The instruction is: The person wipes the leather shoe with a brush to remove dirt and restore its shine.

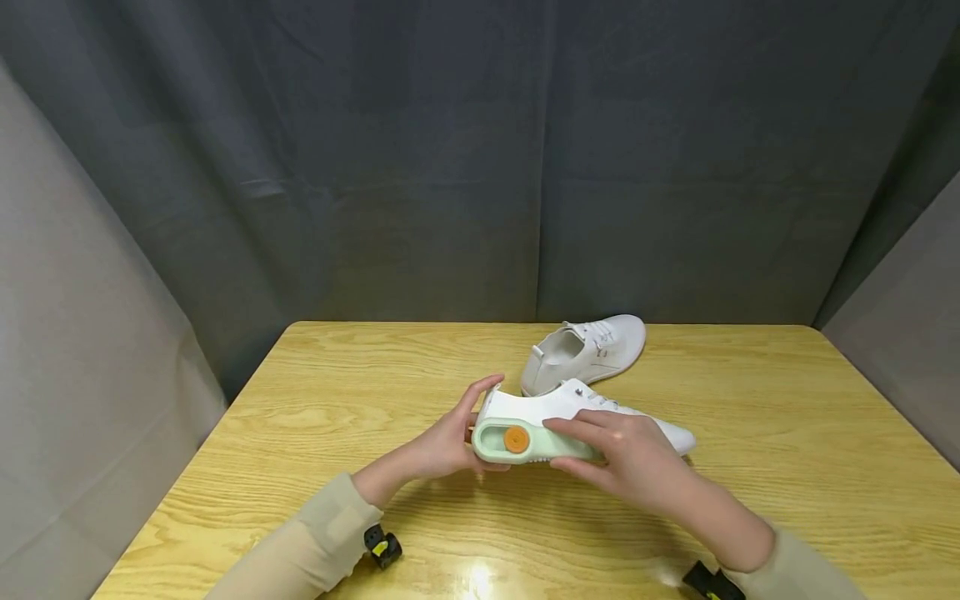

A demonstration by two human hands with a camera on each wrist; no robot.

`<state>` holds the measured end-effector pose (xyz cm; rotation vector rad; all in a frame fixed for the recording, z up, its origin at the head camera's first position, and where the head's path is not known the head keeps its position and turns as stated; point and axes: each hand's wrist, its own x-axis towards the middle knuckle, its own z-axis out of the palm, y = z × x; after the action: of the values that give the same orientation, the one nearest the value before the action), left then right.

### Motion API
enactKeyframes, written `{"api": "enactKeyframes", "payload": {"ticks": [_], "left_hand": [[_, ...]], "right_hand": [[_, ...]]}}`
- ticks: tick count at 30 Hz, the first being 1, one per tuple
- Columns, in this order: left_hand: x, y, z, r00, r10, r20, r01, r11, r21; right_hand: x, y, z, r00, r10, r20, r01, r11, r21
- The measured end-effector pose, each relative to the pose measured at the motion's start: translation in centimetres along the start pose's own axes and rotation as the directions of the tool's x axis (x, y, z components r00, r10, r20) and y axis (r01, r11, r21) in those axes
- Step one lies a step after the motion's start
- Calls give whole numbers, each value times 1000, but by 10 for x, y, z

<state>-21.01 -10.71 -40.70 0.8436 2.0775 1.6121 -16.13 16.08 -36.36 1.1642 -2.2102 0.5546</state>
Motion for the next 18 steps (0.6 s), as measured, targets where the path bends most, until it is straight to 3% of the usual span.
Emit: {"api": "enactKeyframes", "payload": {"ticks": [7,12,15,18], "left_hand": [[2,-1,3,997,74,-6,-73,993,91],[5,-2,6,998,61,-19,-59,994,93],[5,-3,6,999,20,-37,-17,997,80],[6,-2,7,998,-17,-56,21,997,78]], "right_hand": [[0,0,6,1000,-11,-9,11,1000,11],[0,2,5,1000,-15,-13,14,1000,-26],[-2,11,-2,999,45,-25,-46,996,-70],[-8,25,-14,983,169,-77,-179,973,-144]]}}
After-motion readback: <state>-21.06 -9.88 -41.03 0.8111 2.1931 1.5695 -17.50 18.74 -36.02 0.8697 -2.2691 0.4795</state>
